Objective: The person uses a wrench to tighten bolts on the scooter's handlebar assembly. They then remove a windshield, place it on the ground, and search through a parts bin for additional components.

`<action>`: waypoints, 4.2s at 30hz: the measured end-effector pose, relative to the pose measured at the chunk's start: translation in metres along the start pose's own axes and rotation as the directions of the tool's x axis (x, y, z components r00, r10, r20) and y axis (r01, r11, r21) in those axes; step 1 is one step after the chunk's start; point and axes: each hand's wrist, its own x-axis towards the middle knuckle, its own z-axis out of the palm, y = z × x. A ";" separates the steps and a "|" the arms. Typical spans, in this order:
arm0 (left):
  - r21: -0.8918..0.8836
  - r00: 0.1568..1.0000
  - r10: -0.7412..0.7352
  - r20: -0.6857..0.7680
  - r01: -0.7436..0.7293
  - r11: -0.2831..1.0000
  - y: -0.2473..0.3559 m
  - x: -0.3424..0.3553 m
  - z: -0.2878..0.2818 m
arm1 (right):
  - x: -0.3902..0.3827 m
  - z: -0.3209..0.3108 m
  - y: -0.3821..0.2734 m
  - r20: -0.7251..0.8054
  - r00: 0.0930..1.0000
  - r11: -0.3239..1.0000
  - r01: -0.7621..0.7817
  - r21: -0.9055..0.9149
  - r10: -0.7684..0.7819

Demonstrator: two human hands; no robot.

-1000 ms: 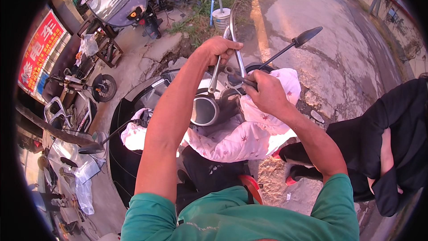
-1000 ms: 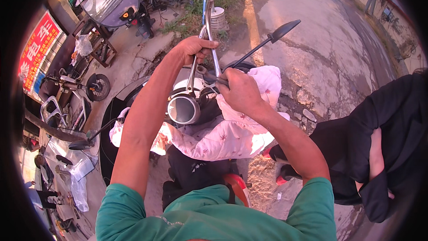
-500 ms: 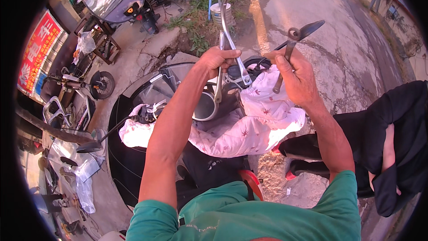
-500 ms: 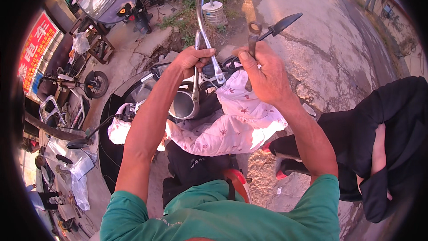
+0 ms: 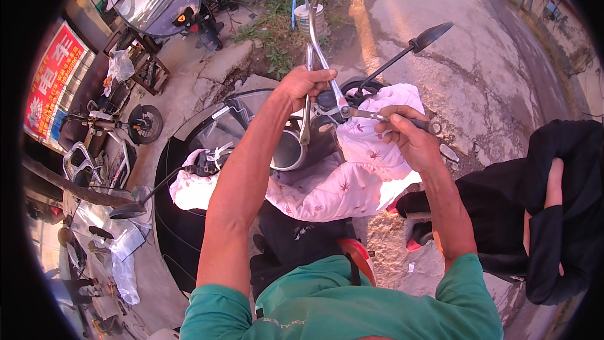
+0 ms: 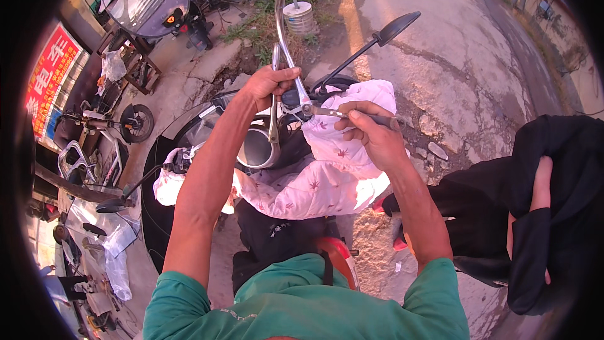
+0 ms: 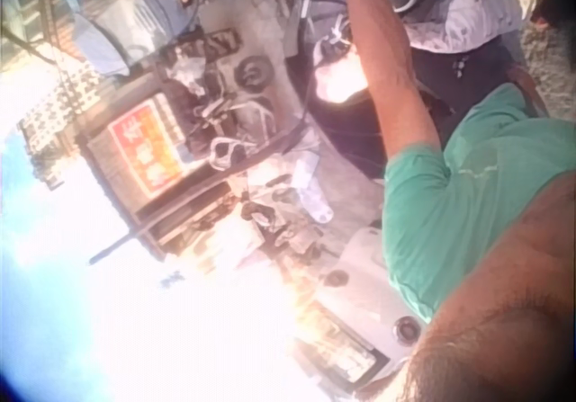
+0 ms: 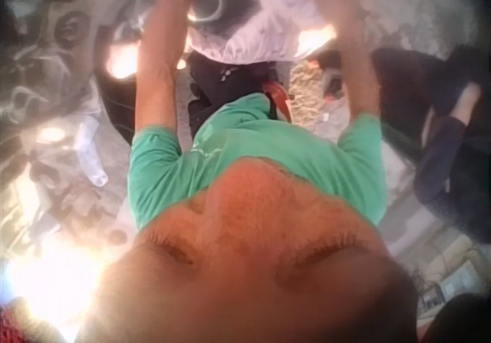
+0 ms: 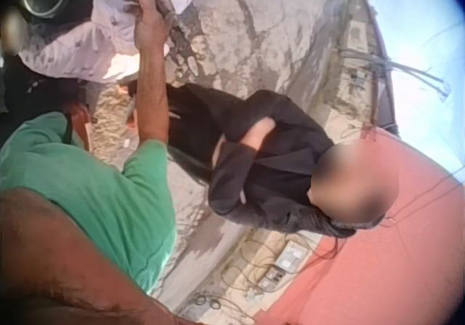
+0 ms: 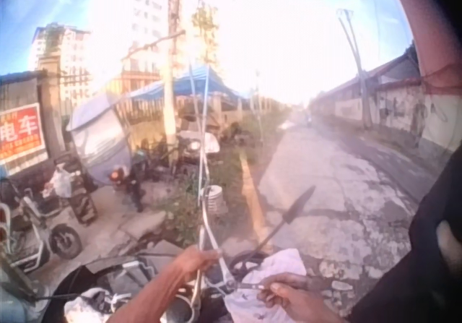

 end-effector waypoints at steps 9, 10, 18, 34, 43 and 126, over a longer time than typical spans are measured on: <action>0.008 1.000 -0.012 -0.012 0.012 1.000 0.000 -0.002 0.002 | 0.027 -0.040 0.006 0.081 0.952 0.930 -0.306 0.205 0.295; 0.003 1.000 -0.012 -0.012 0.012 1.000 0.000 -0.003 0.003 | 0.032 -0.043 0.004 0.092 0.937 0.921 -0.348 0.176 0.336; 0.012 0.999 -0.012 -0.050 0.013 1.000 -0.002 -0.001 0.002 | -0.037 0.041 0.043 -0.135 0.946 0.885 0.218 -0.411 -0.296; -0.010 1.000 -0.022 -0.017 0.022 1.000 -0.003 -0.002 0.002 | -0.019 0.116 0.055 0.074 0.982 0.931 0.189 -0.312 -0.175; -0.021 0.997 -0.049 -0.054 0.047 0.999 -0.003 0.000 0.002 | -0.022 0.104 0.041 0.020 1.000 0.991 0.016 -0.136 -0.013; 0.009 0.973 0.047 -0.224 -0.046 0.999 -0.014 0.014 0.014 | 0.070 0.025 0.007 0.373 0.924 0.324 0.380 -0.866 -0.086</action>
